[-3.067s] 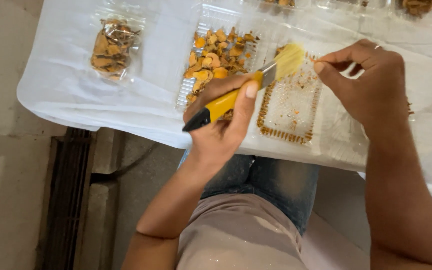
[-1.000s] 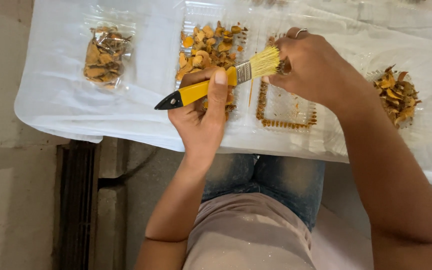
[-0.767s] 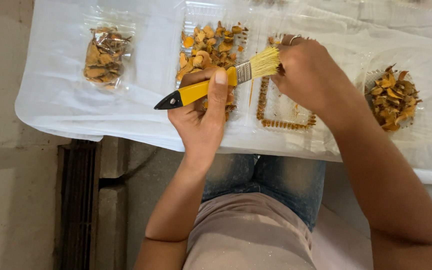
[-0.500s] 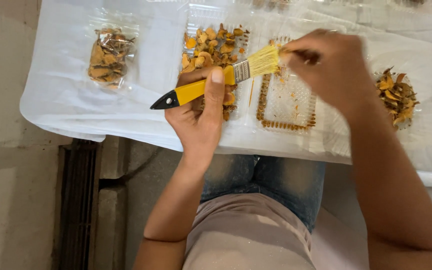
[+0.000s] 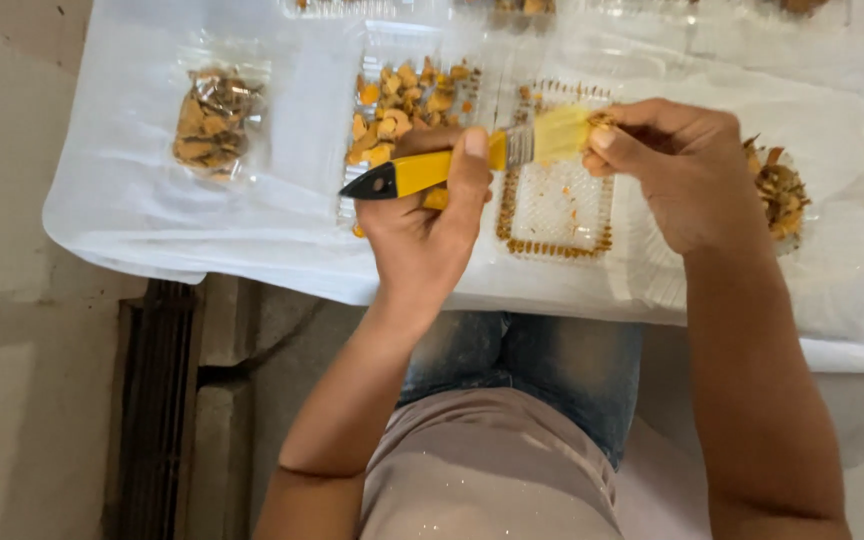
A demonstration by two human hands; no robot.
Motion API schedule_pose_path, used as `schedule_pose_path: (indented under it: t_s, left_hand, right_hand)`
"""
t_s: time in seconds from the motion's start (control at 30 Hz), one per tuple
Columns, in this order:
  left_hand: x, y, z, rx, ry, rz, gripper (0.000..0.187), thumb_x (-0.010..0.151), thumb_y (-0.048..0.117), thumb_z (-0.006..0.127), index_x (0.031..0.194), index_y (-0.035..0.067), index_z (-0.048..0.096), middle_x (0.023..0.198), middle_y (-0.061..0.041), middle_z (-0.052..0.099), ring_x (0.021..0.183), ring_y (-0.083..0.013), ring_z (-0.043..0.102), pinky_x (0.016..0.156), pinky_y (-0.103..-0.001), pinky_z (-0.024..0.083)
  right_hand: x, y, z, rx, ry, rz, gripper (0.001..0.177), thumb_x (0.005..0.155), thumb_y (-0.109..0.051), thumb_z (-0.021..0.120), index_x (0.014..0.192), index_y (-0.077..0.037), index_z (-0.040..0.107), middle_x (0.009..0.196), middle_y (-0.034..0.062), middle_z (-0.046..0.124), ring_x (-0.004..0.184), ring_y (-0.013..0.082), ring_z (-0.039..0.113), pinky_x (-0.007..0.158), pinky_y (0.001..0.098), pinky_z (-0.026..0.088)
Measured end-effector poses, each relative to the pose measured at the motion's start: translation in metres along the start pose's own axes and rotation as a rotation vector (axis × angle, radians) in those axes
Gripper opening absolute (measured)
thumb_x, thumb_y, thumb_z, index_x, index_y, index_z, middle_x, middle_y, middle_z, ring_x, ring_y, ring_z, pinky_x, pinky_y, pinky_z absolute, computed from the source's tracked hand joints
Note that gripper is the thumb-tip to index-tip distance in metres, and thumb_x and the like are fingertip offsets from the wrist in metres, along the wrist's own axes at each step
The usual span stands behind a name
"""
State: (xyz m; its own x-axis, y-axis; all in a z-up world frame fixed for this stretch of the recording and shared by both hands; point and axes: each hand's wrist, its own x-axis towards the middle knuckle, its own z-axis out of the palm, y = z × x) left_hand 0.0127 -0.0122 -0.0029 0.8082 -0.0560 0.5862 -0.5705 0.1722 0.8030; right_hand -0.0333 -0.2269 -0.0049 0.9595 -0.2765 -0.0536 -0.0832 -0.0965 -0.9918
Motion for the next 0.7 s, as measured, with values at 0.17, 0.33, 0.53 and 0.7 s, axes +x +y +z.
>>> schedule_pose_path:
  t_s: [0.17, 0.33, 0.53, 0.7]
  left_hand:
    - [0.004, -0.009, 0.002, 0.029, -0.054, 0.103, 0.022, 0.108, 0.021, 0.056, 0.093, 0.006, 0.062, 0.072, -0.003, 0.062, 0.056, -0.0136, 0.059, 0.048, -0.029, 0.043]
    - [0.012, -0.004, 0.002, -0.041, 0.013, 0.076, 0.032, 0.106, 0.031, 0.058, 0.088, 0.005, 0.062, 0.083, -0.008, 0.067, 0.058, -0.0171, 0.060, 0.052, -0.031, 0.045]
    - [0.011, -0.002, -0.003, -0.017, 0.015, 0.000, 0.023, 0.108, 0.028, 0.056, 0.099, 0.007, 0.061, 0.074, -0.005, 0.062, 0.061, -0.0151, 0.061, 0.060, -0.029, 0.048]
    - [0.006, -0.030, -0.007, 0.150, -0.059, 0.138, 0.024, 0.109, 0.026, 0.054, 0.099, 0.006, 0.063, 0.076, -0.004, 0.065, 0.057, -0.0147, 0.061, 0.047, -0.029, 0.047]
  right_hand:
    - [-0.002, -0.014, 0.010, -0.341, 0.005, -0.074, 0.023, 0.093, -0.001, 0.080, 0.116, -0.003, 0.076, 0.085, 0.0007, 0.068, 0.068, 0.0033, 0.047, 0.059, 0.0200, 0.037]
    - [-0.005, -0.015, 0.009, -0.304, 0.061, -0.019, 0.026, 0.100, -0.013, 0.077, 0.123, -0.002, 0.071, 0.099, 0.0117, 0.075, 0.089, 0.0172, 0.078, 0.082, 0.0213, 0.063]
    - [-0.001, -0.016, 0.009, -0.206, 0.031, -0.017, 0.021, 0.105, -0.012, 0.070, 0.124, -0.002, 0.071, 0.098, 0.0107, 0.074, 0.087, 0.0125, 0.072, 0.088, 0.0214, 0.064]
    - [0.008, -0.015, 0.010, -0.158, 0.072, -0.011, 0.021, 0.104, -0.011, 0.072, 0.123, -0.003, 0.071, 0.096, 0.0099, 0.074, 0.087, 0.0123, 0.074, 0.090, 0.0219, 0.067]
